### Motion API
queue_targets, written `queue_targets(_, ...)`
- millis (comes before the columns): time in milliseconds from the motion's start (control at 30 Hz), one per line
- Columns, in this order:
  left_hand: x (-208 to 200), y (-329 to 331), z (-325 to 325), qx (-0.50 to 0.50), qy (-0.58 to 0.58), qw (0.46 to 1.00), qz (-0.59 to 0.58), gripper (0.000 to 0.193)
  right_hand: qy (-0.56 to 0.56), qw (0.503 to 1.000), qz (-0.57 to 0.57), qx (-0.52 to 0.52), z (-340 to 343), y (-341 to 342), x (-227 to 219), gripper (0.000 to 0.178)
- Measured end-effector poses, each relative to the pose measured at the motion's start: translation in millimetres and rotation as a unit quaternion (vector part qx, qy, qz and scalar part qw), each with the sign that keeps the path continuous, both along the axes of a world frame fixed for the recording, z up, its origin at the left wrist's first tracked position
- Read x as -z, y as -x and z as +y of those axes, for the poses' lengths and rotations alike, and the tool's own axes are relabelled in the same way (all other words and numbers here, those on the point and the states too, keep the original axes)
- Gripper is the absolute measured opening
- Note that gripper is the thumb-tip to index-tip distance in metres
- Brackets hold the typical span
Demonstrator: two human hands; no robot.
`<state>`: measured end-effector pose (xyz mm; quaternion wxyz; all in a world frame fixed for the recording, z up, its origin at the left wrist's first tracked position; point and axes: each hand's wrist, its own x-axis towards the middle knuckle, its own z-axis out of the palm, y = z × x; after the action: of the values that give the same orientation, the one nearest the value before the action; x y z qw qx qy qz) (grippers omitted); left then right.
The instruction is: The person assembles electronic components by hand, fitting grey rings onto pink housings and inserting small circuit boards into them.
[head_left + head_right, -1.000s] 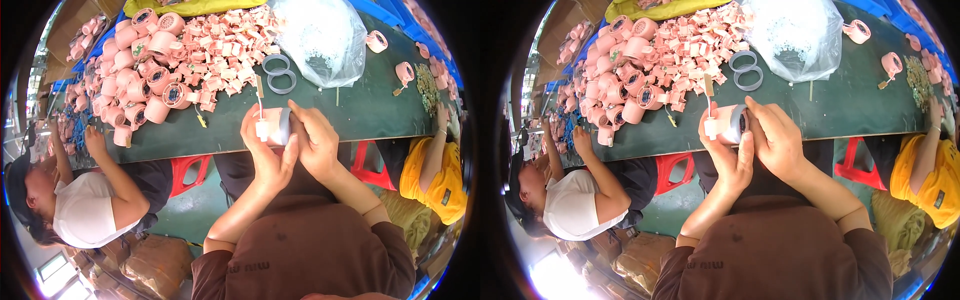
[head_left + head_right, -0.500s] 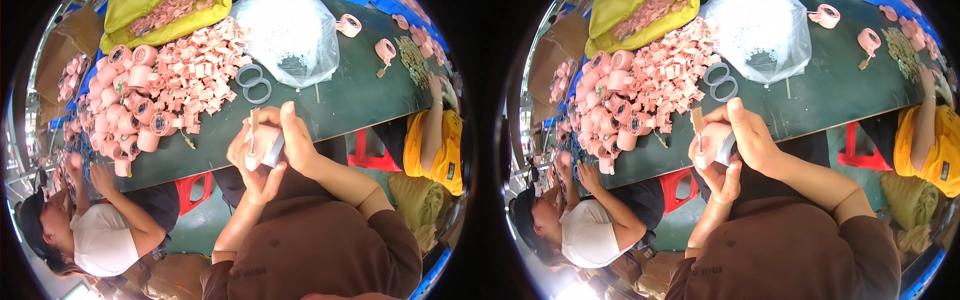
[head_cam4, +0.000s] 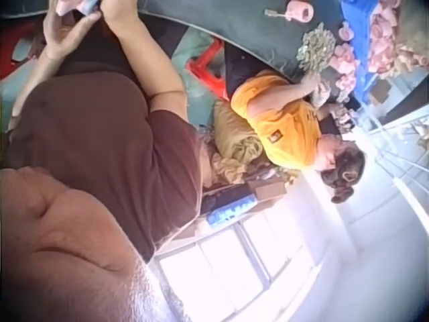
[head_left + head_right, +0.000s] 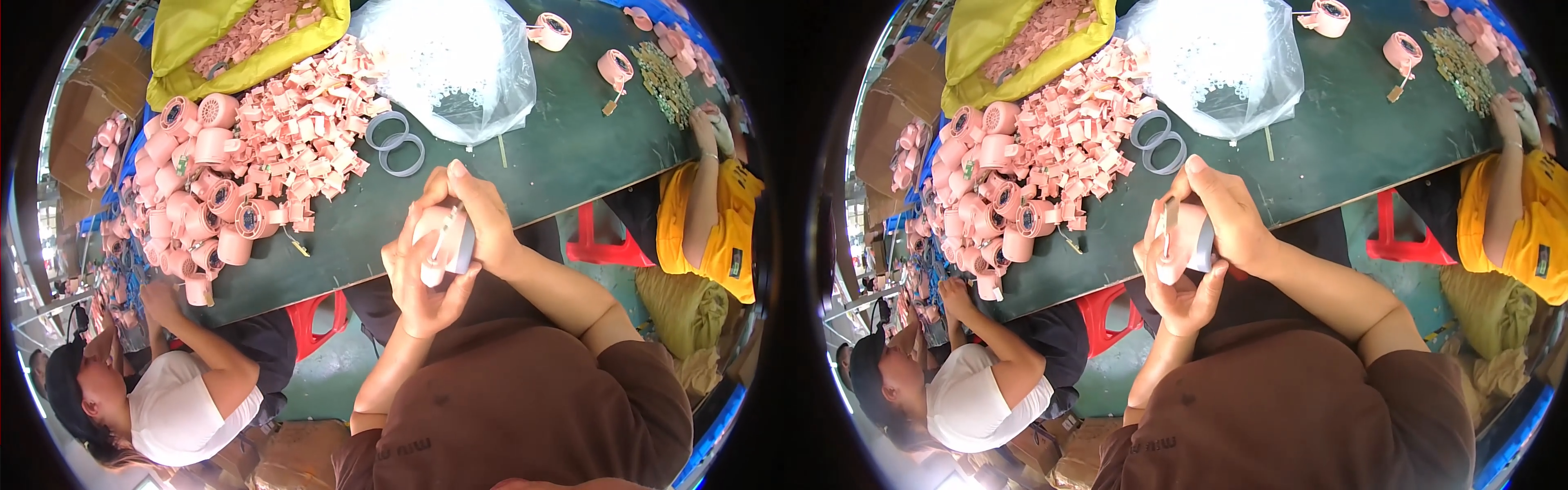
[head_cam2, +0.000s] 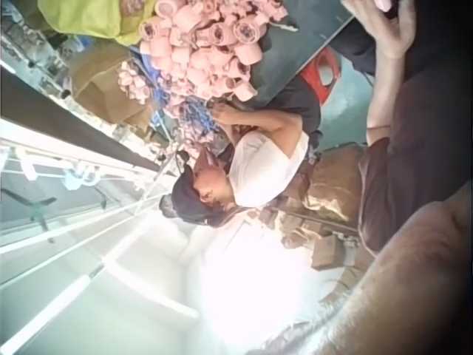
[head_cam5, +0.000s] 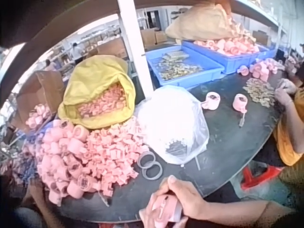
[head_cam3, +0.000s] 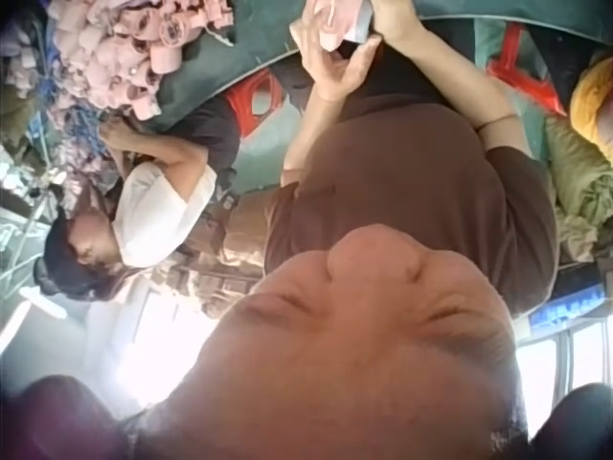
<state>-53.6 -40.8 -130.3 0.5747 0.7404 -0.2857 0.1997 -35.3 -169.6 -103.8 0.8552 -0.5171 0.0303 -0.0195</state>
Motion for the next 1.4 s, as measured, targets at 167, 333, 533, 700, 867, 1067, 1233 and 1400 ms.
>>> queue_targets(167,-5.2,-3.8,-0.5,0.01,0.024,0.999,0.043,0.074,-0.06,0.995,0.077,0.035,3.6,-7.6,-6.3,0.058)
queue_targets(333,-43.7,-0.8,13.9,0.079,0.363,0.85,0.374,0.068,-0.063,0.992,0.073,-0.085,10.2,-17.6,-12.0,0.075)
queue_targets(533,-59.8,-34.9,42.1,0.131,0.513,0.683,0.502,0.044,0.088,0.991,0.03,-0.096,16.5,-19.5,-18.7,0.058)
queue_targets(700,-59.3,-30.6,51.1,0.094,0.513,0.681,0.514,0.042,0.116,0.986,0.05,-0.112,37.6,-30.7,-27.3,0.026)
queue_targets(867,-64.1,-23.6,67.8,0.09,0.397,0.793,0.453,0.05,0.034,0.989,0.002,-0.142,32.8,-12.9,-34.9,0.029)
queue_targets(1067,-84.9,-119.2,185.3,-0.201,0.289,0.927,0.13,0.02,0.183,0.973,-0.039,-0.136,-8.0,0.7,-11.2,0.037)
queue_targets(1233,-78.4,-229.7,302.5,-0.331,0.211,0.919,0.033,0.02,0.236,0.962,0.043,-0.128,-24.4,17.5,-6.2,0.024)
queue_targets(1400,-30.2,-313.3,395.5,-0.565,-0.307,0.765,-0.028,0.066,0.213,0.963,0.083,-0.145,-14.5,24.4,-13.3,0.019)
